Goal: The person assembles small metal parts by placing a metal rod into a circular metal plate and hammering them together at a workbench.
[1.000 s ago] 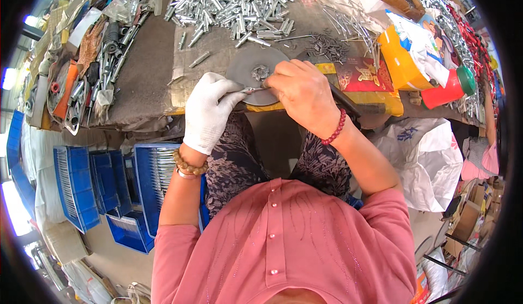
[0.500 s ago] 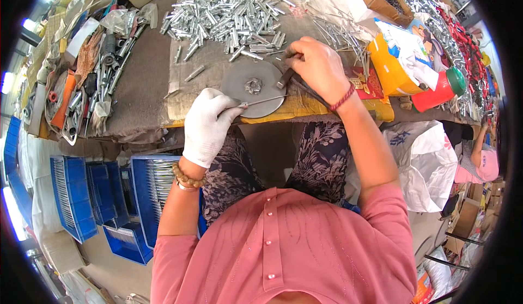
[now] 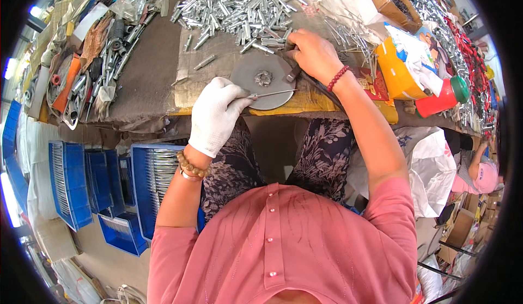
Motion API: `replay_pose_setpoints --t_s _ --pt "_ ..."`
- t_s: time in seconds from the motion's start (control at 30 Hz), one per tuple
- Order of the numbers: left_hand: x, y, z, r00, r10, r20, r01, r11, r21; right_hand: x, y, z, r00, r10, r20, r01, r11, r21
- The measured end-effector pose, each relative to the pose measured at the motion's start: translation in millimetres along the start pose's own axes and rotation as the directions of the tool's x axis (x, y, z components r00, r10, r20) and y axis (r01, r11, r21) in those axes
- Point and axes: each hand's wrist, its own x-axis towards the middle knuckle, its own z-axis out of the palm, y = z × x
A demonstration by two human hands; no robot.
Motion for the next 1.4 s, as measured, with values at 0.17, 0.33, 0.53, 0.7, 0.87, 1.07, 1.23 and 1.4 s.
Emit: replay_pose_setpoints --t_s 0.17,0.33,0.53,0.7,0.87,1.07,1.23,1.4 --pt "-0.3 5.6 -1.6 1.000 -0.026 0.017 0.026 1.000 -0.014 6.0 8.6 9.2 0.998 0.061 0.019 -0.061 0.997 0.045" --pt "-2.3 0.3 1.5 1.000 -0.009 0.003 0.009 1.000 0.007 1.6 -3.0 -1.1 0.999 -0.024 -0.039 0.023 0.999 -0.029" --pt "-3.0 0.7 1.5 1.000 -0.002 -0.007 0.002 1.000 0.024 -22.2 -44.5 -25.0 0.988 -0.095 -0.124 0.123 0.963 0.242" --pt "-1.4 -0.8 3.2 0.998 0.049 -0.027 -0.048 0.997 0.054 -35.9 -81.1 -10.8 0.860 -0.470 -0.198 0.502 0.848 0.168" --pt "-2.6 -3.9 5.6 0.999 0.036 -0.041 -0.034 0.998 0.049 -38.7 -93.7 -0.7 0.941 -0.310 -0.133 0.338 0.848 0.409" --pt "-2.3 1.1 3.9 0.996 0.064 -0.055 -0.060 0.996 0.064 -50.1 -85.8 3.2 0.948 -0.270 -0.166 0.315 0.858 0.406" --pt "-4.2 0.6 1.8 0.999 0.043 -0.018 -0.041 0.993 0.111 -48.3 -92.4 5.4 0.965 -0.199 -0.169 0.259 0.812 0.524" --pt "-4.0 1.0 2.3 0.999 0.045 -0.024 -0.043 0.996 0.084 -53.6 -84.9 9.8 0.995 -0.081 -0.065 0.104 0.769 0.631"
